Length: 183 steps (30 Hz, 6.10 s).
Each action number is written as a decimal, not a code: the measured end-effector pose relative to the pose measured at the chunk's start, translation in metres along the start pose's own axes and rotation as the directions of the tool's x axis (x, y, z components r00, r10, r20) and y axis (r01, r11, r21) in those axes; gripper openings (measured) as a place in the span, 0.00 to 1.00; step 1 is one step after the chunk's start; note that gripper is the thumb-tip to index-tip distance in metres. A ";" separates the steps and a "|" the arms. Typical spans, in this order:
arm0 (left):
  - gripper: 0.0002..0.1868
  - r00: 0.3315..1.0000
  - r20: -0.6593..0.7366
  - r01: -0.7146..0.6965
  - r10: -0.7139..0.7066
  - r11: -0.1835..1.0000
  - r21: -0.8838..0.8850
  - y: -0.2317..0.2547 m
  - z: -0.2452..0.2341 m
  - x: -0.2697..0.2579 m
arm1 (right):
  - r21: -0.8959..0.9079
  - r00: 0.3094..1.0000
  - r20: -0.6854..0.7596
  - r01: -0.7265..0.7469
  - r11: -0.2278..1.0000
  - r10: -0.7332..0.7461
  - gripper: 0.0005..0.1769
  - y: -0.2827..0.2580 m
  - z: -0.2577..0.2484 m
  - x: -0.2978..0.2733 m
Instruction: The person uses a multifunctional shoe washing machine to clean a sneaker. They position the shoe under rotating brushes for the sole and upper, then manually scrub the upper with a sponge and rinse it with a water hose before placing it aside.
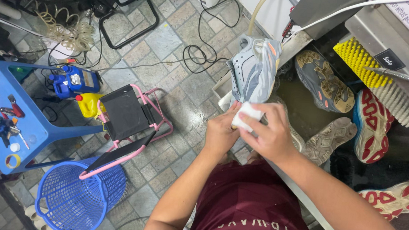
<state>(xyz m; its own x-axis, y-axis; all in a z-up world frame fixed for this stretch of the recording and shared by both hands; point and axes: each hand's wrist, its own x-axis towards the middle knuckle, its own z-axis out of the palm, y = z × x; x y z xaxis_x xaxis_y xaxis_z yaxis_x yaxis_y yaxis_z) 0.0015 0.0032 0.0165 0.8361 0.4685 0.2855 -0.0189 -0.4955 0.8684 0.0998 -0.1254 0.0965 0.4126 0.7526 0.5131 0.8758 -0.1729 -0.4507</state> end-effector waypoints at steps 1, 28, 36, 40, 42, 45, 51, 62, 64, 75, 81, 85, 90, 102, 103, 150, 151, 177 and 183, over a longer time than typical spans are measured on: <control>0.25 1.000 0.022 -0.001 0.001 1.000 0.019 0.000 0.000 0.003 | 0.013 0.999 -0.037 -0.031 0.999 0.031 0.20 0.011 0.001 0.002; 0.30 0.939 0.083 0.330 -0.333 0.943 0.055 -0.037 -0.023 -0.034 | -0.020 0.951 -0.125 -0.289 0.957 0.284 0.15 0.146 0.048 0.031; 0.46 0.948 0.018 0.292 -0.318 0.890 0.349 0.007 -0.011 0.001 | 0.012 0.991 0.013 -0.137 0.991 0.137 0.16 0.046 0.043 0.003; 0.49 0.977 0.031 0.192 -0.211 0.932 0.306 0.004 -0.011 0.001 | -0.046 0.995 0.020 -0.099 0.994 0.100 0.16 0.068 0.039 0.007; 0.48 0.958 0.058 0.252 -0.280 0.923 0.290 0.005 -0.009 0.001 | -0.039 0.978 -0.057 -0.201 0.979 0.199 0.15 0.100 0.044 0.017; 0.48 0.899 0.117 0.361 -0.422 0.867 0.344 0.010 -0.010 0.001 | -0.043 0.946 -0.086 -0.316 0.948 0.312 0.15 0.147 0.051 0.035; 0.47 0.914 0.084 0.353 -0.398 0.879 0.319 0.011 -0.009 0.002 | -0.117 0.945 -0.120 -0.318 0.941 0.304 0.14 0.125 0.053 0.037; 0.62 0.855 0.234 0.480 -0.464 0.877 -0.016 -0.033 -0.006 0.023 | 0.186 0.961 0.032 -0.277 0.943 0.276 0.19 0.047 0.033 -0.007; 0.60 0.820 0.264 0.551 -0.508 0.825 -0.126 -0.036 -0.005 0.033 | 0.196 0.962 0.020 -0.270 0.943 0.271 0.20 0.048 0.033 -0.010; 0.38 0.927 0.241 0.288 -0.288 0.957 0.037 0.005 0.016 0.040 | 0.120 0.936 -0.153 -0.300 0.946 0.317 0.19 0.076 0.037 -0.002; 0.33 0.960 0.193 0.201 -0.205 0.979 0.040 -0.004 0.013 0.032 | 0.157 0.976 -0.104 -0.175 0.972 0.192 0.21 0.044 0.033 -0.024; 0.36 0.971 0.214 0.102 -0.110 0.994 0.049 -0.006 0.004 0.038 | 0.095 0.970 -0.111 -0.205 0.974 0.215 0.20 0.059 0.035 -0.015; 0.32 0.968 0.214 0.145 -0.131 0.988 -0.054 -0.009 0.011 0.045 | -0.002 0.941 -0.174 -0.294 0.956 0.289 0.19 0.051 0.038 -0.011; 0.35 0.936 0.175 0.309 -0.305 0.951 0.003 -0.005 0.012 0.043 | -0.034 0.863 -0.246 -0.462 0.886 0.441 0.18 0.086 0.045 -0.013; 0.35 0.930 0.187 0.327 -0.317 0.945 -0.021 -0.005 0.013 0.039 | -0.017 0.884 -0.236 -0.418 0.908 0.403 0.19 0.076 0.046 -0.020; 0.26 0.928 0.175 0.311 -0.329 0.942 0.123 -0.014 -0.011 0.046 | 0.119 0.886 -0.197 -0.403 0.907 0.419 0.18 0.102 0.028 -0.046; 0.26 0.928 0.211 0.287 -0.306 0.951 0.120 -0.013 -0.014 0.048 | 0.119 0.911 -0.202 -0.343 0.932 0.361 0.18 0.105 0.027 -0.048; 0.25 0.712 0.598 0.184 -0.368 0.920 0.346 0.031 0.001 0.092 | 0.318 0.967 -0.223 -0.051 0.947 0.127 0.17 0.080 0.029 -0.050; 0.24 0.791 0.610 -0.150 -0.053 0.949 0.277 0.051 -0.013 0.086 | 0.535 0.864 -0.150 -0.338 0.775 0.480 0.14 0.080 0.035 -0.055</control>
<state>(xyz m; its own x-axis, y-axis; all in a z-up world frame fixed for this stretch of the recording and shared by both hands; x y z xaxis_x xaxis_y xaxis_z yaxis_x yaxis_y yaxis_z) 0.0654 0.0279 0.0908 0.9965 -0.0496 -0.0671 0.0081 -0.7430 0.6692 0.1385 -0.1583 0.0073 0.8147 0.4722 0.3365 0.4050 -0.0482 -0.9130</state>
